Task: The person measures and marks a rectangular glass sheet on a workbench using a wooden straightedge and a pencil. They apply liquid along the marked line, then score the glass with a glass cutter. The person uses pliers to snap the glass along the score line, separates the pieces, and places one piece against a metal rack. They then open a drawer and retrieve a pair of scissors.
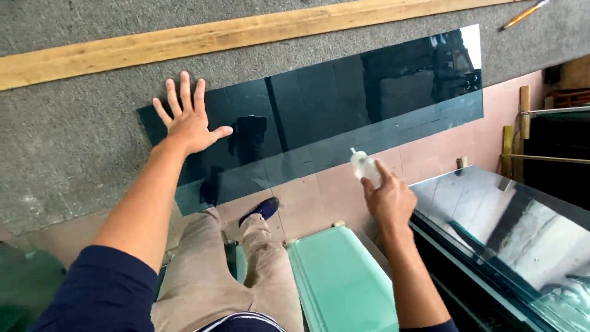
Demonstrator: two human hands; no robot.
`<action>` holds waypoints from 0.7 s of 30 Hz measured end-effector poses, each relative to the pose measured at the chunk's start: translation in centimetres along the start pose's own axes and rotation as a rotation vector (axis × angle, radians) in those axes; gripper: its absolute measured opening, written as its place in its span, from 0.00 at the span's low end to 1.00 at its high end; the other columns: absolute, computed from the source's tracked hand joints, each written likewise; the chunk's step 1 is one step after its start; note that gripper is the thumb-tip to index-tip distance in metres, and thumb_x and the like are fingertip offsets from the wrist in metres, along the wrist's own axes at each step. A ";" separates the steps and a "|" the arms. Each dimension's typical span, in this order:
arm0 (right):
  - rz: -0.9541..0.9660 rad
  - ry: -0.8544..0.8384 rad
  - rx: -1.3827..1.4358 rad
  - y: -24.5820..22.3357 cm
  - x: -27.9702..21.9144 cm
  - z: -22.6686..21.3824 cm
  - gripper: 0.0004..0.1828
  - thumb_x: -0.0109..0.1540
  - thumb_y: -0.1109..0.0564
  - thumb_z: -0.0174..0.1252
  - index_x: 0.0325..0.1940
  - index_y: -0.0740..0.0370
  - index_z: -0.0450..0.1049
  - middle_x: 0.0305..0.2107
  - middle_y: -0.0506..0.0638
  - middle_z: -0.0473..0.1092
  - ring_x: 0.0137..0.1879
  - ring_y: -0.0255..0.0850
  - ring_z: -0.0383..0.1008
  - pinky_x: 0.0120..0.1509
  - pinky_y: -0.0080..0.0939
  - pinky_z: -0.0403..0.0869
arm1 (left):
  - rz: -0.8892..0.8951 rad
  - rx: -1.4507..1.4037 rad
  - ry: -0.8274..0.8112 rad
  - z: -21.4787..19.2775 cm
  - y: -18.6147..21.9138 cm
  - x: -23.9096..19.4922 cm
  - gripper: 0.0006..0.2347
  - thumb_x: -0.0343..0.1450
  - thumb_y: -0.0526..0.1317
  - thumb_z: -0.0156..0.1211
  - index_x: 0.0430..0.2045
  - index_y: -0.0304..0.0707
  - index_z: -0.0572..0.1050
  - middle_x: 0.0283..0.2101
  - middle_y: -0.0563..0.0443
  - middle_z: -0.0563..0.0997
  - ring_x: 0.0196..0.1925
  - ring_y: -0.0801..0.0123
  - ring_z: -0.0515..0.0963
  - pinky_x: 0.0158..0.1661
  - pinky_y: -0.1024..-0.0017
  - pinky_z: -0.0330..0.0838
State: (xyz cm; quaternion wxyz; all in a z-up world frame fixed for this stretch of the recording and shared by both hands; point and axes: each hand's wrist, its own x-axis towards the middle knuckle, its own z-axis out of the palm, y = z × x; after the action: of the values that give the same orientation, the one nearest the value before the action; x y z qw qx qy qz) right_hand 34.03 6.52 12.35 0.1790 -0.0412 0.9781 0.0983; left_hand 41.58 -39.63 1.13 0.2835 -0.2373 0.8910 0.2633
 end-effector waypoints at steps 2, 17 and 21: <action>-0.035 -0.029 0.045 -3.5 -3.3 0.7 0.33 0.64 0.36 0.67 0.74 0.34 0.78 0.44 0.53 0.83 0.47 0.61 0.86 0.51 0.64 0.84 | 0.002 0.003 -0.008 0.0 -0.1 0.0 0.54 0.72 0.66 0.63 0.85 0.53 0.28 0.83 0.49 0.12 0.82 0.44 0.09 0.70 0.25 0.08; 0.091 -0.053 0.054 -13.1 -10.3 0.0 0.38 0.63 0.27 0.64 0.77 0.31 0.73 0.47 0.53 0.81 0.50 0.62 0.86 0.54 0.66 0.83 | 0.069 -0.002 -0.049 0.2 -0.9 0.4 0.56 0.74 0.64 0.67 0.84 0.49 0.24 0.81 0.43 0.08 0.80 0.37 0.07 0.69 0.22 0.05; 0.019 -0.052 0.023 -16.8 -12.9 -0.3 0.35 0.64 0.30 0.64 0.76 0.33 0.76 0.43 0.51 0.82 0.48 0.57 0.87 0.50 0.61 0.84 | 0.095 -0.025 -0.047 0.2 -1.1 0.6 0.56 0.75 0.64 0.67 0.84 0.48 0.23 0.80 0.42 0.07 0.79 0.36 0.06 0.69 0.22 0.05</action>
State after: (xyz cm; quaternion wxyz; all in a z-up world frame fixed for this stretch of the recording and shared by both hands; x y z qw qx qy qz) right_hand 47.90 -9.36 14.23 0.2037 -0.0275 0.9745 0.0899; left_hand 41.90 -40.45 0.25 0.2886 -0.1918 0.8910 0.2934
